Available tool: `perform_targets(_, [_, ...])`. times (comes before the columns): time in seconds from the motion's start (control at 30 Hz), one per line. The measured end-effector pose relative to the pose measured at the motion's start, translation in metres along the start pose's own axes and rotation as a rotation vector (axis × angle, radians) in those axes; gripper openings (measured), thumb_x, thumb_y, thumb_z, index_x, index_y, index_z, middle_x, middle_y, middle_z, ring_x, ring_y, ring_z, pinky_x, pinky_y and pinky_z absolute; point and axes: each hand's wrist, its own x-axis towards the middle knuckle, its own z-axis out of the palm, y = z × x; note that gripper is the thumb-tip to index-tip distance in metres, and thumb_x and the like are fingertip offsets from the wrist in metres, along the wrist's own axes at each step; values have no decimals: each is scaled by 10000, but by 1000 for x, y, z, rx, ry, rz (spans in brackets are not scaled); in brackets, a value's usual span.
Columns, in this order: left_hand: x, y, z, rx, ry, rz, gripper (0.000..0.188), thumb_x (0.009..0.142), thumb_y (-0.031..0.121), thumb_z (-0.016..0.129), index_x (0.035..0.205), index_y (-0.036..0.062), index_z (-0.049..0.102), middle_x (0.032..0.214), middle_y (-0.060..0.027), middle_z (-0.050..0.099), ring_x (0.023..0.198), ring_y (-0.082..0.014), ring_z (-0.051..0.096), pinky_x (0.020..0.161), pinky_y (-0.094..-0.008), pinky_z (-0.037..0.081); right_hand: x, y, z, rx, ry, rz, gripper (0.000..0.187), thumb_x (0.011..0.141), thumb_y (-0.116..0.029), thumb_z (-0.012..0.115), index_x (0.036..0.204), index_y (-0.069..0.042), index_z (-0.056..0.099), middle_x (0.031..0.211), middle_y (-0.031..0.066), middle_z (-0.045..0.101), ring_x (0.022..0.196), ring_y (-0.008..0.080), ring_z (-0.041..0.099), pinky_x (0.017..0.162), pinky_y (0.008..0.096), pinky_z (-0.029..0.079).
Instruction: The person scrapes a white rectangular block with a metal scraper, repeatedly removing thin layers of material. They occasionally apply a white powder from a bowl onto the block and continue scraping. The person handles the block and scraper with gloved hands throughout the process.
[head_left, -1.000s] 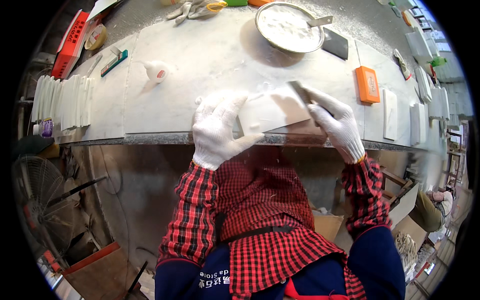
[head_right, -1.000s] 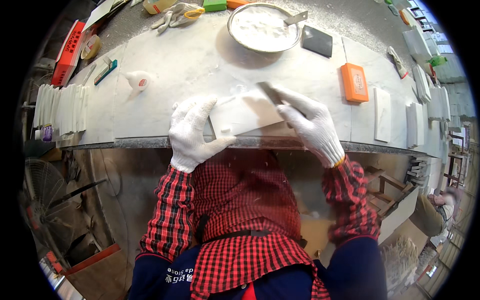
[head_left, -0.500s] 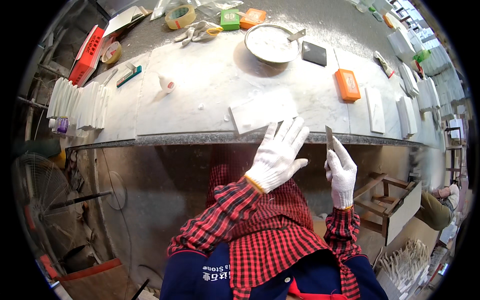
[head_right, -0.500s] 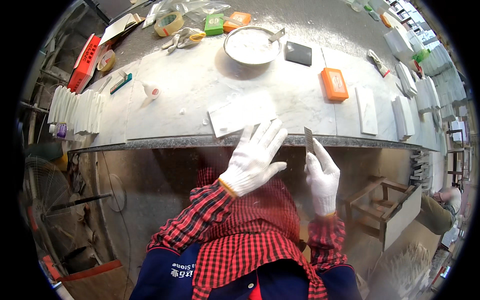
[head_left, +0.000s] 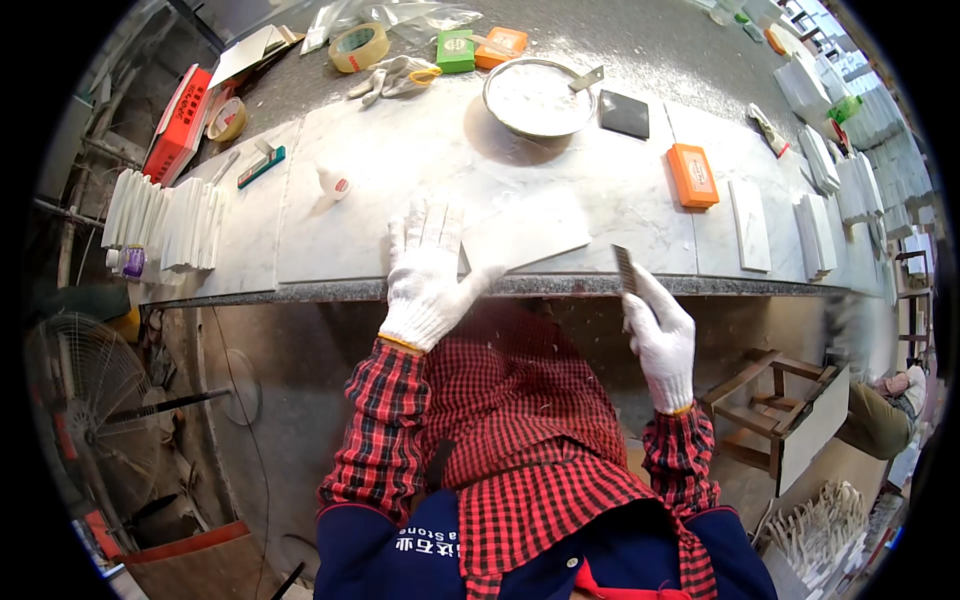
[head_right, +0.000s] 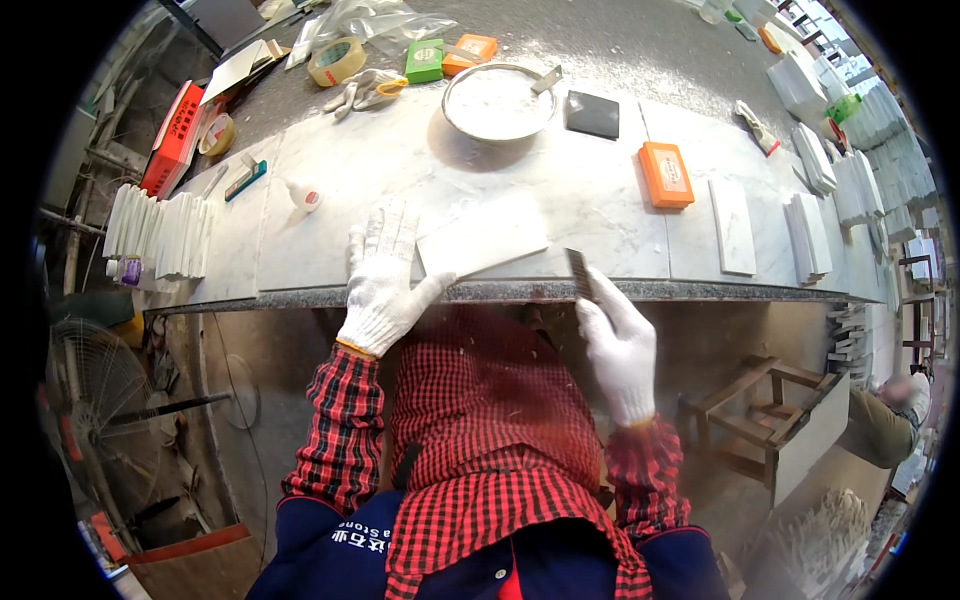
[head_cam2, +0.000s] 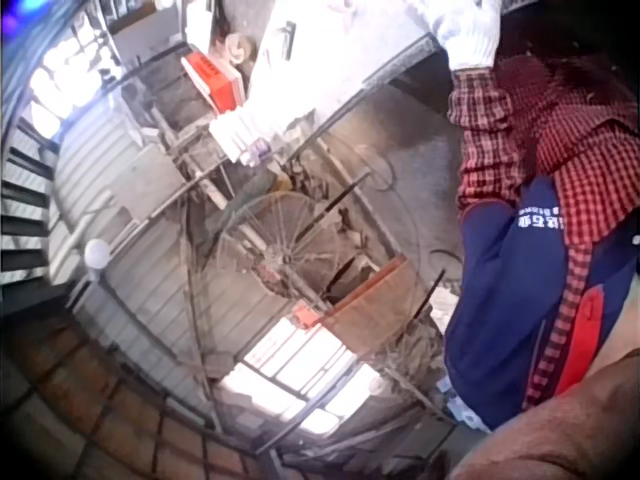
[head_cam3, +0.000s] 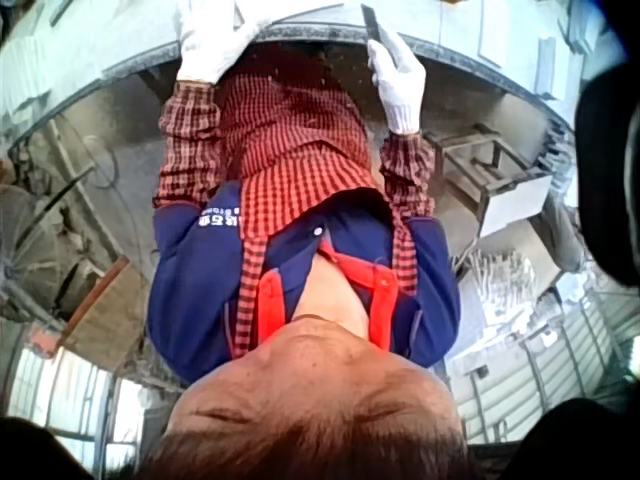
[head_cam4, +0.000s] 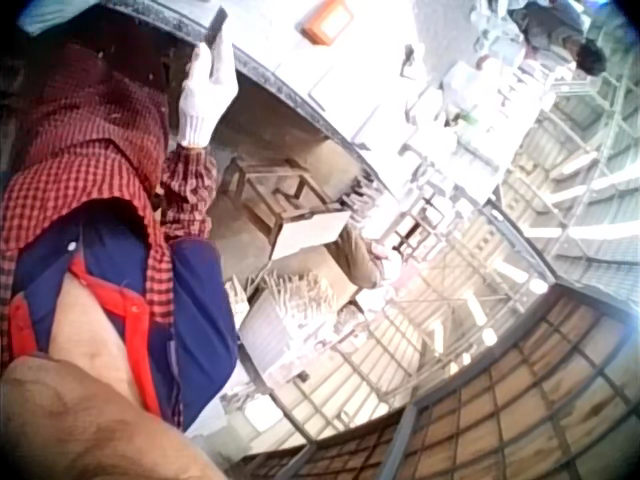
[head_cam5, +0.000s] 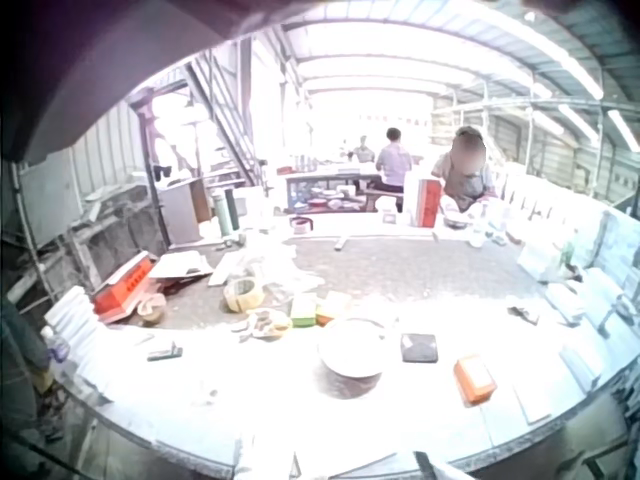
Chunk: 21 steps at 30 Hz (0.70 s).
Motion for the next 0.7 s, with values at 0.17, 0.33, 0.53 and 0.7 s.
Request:
perform_targets(0.17, [10, -8, 4, -58, -14, 84, 931, 782, 599, 848, 1478, 33, 598, 1580, -191, 528, 1545, -422, 386, 1295, -600, 197, 52, 5, 53, -322, -41, -435, 406, 973, -86, 724, 1375, -33, 709, 1117, 204, 782, 891, 239, 756, 807, 346, 585])
perform_targets(0.33, [6, -10, 19, -72, 241, 127, 833, 705, 618, 868, 1315, 70, 726, 1311, -112, 664, 1379, -350, 544, 1248, -572, 319, 76, 14, 80, -705, 62, -621, 414, 944, -163, 739, 1357, -136, 721, 962, 198, 750, 841, 376, 737, 758, 446, 584])
perform_targets(0.53, [7, -11, 25, -156, 263, 117, 789, 689, 615, 867, 1272, 98, 747, 1258, -51, 664, 1330, -295, 562, 1211, -566, 364, 73, -2, 114, -820, 65, -597, 399, 946, -156, 698, 1343, -173, 725, 894, 184, 740, 797, 397, 728, 725, 486, 578])
perform_targets(0.7, [6, -11, 21, -181, 242, 88, 796, 684, 571, 903, 1306, 102, 738, 1267, -59, 673, 1306, -319, 582, 1185, -564, 407, 77, -9, 113, -838, 33, -581, 343, 950, -151, 684, 1288, -140, 744, 893, 183, 742, 780, 403, 725, 707, 485, 578])
